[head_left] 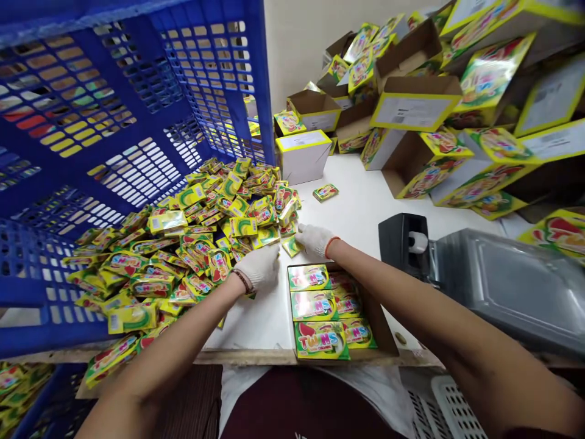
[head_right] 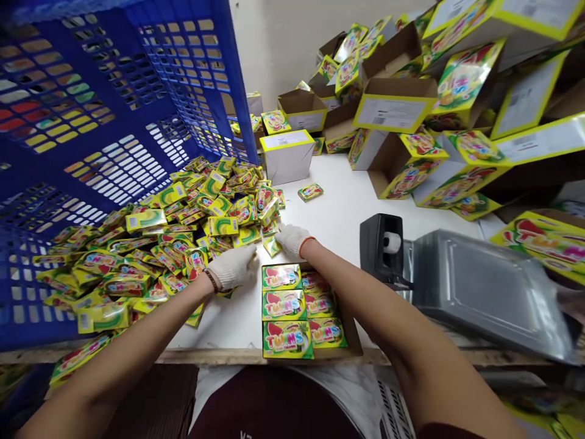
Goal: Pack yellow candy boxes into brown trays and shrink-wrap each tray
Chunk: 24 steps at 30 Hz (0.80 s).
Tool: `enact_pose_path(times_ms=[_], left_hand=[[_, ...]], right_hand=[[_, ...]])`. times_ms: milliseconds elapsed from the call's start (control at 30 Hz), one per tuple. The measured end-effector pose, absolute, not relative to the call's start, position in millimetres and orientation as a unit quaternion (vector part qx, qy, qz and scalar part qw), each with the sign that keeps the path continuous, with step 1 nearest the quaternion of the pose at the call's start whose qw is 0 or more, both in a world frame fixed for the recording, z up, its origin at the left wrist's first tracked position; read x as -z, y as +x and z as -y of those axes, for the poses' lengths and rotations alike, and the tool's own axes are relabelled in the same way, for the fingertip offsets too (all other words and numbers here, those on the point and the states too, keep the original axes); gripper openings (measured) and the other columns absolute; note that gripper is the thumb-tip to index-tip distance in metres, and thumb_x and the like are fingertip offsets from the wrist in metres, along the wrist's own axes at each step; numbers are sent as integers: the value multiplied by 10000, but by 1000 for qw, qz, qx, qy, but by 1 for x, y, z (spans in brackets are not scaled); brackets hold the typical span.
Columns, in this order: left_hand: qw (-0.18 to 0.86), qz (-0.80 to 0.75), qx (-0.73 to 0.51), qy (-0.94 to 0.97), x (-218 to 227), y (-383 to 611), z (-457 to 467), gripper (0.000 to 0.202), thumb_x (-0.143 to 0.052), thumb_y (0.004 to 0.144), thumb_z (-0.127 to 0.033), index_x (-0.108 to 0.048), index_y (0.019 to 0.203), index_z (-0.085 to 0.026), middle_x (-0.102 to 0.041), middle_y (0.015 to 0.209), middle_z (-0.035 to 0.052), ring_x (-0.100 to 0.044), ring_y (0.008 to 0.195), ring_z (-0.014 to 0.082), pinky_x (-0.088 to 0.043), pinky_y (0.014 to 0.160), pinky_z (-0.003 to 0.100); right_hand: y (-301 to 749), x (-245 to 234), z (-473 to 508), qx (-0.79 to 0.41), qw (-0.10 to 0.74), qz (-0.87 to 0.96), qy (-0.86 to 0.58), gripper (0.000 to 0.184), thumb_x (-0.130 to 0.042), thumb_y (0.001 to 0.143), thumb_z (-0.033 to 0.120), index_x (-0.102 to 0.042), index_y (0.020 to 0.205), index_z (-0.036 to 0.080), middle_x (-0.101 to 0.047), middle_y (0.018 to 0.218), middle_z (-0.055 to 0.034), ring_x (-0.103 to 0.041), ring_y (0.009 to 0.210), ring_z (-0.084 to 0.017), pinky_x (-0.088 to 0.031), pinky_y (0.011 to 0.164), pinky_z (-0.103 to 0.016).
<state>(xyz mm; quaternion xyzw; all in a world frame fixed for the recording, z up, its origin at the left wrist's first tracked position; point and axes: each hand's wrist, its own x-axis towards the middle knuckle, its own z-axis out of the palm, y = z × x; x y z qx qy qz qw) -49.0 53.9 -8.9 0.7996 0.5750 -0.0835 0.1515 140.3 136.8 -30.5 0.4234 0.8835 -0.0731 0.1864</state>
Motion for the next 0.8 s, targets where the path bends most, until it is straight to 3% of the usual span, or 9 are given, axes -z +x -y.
enact_pose_path(times_ms=[100, 233, 300, 433, 533, 600, 700, 800], left_hand=[[131, -606, 50, 783, -11, -53, -52, 273, -477, 888, -141, -579, 1138, -182, -713, 990, 128, -689, 932, 260, -497, 783, 329], [143, -655, -98, 735, -38, -58, -40, 170, -499, 853, -165, -594, 988, -206, -697, 896, 68, -664, 861, 234, -481, 757, 321], [216, -649, -254, 684, -45, -57, -30, 152, -544, 828, -201, -607, 967, -205, -690, 905, 45, -653, 861, 208, -492, 770, 307], [489, -539, -507, 462, -39, -38, 4, 324, -680, 780, -328, -605, 1062, -186, -700, 972, 39, -667, 801, 168, -553, 716, 276], [635, -468, -535, 303, -25, -14, 37, 407, -764, 729, -317, -610, 1082, -184, -713, 1016, 49, -696, 813, 173, -596, 697, 277], [684, -445, -528, 234, -17, 0, 54, 389, -776, 722, -290, -628, 1063, -178, -722, 1032, 58, -712, 846, 185, -619, 714, 289], [712, -427, -529, 173, -10, 14, 65, 340, -755, 742, -267, -644, 1049, -171, -732, 1069, 72, -723, 938, 216, -637, 779, 316], [715, -419, -536, 163, -6, 21, 64, 397, -735, 744, -241, -638, 1124, -180, -723, 1151, 84, -701, 1064, 264, -625, 899, 401]], right_hand=[[152, 28, -134, 68, 177, -888, 418, 486, -725, 774, 228, -657, 1248, 146, -490, 1461, -209, -568, 1258, -355, -501, 971, -402], [145, 28, -136, 89, 177, -883, 426, 661, -784, 704, 209, -595, 1333, 135, -543, 1415, -210, -646, 1144, -317, -515, 908, -362], [141, 21, -138, 103, 173, -877, 436, 617, -724, 785, 226, -563, 1376, 149, -602, 1362, -199, -667, 1114, -293, -512, 881, -342], [164, -14, -136, 114, 164, -853, 483, 387, -531, 922, 211, -634, 1284, 123, -712, 1181, -193, -687, 1053, -265, -493, 829, -320], [206, -55, -119, 102, 160, -830, 524, 325, -519, 882, 168, -717, 1136, 118, -724, 1138, -190, -684, 1012, -277, -479, 779, -332], [235, -80, -98, 117, 171, -814, 542, 287, -533, 830, 140, -755, 1013, 154, -749, 986, -129, -686, 880, -250, -462, 686, -321], [255, -100, -63, 218, 218, -802, 512, 250, -567, 737, 97, -761, 841, 216, -694, 706, -12, -614, 651, -171, -410, 578, -283], [244, -84, -39, 282, 289, -809, 428, 181, -604, 662, 74, -730, 688, 202, -617, 561, 10, -581, 594, -159, -438, 605, -290]])
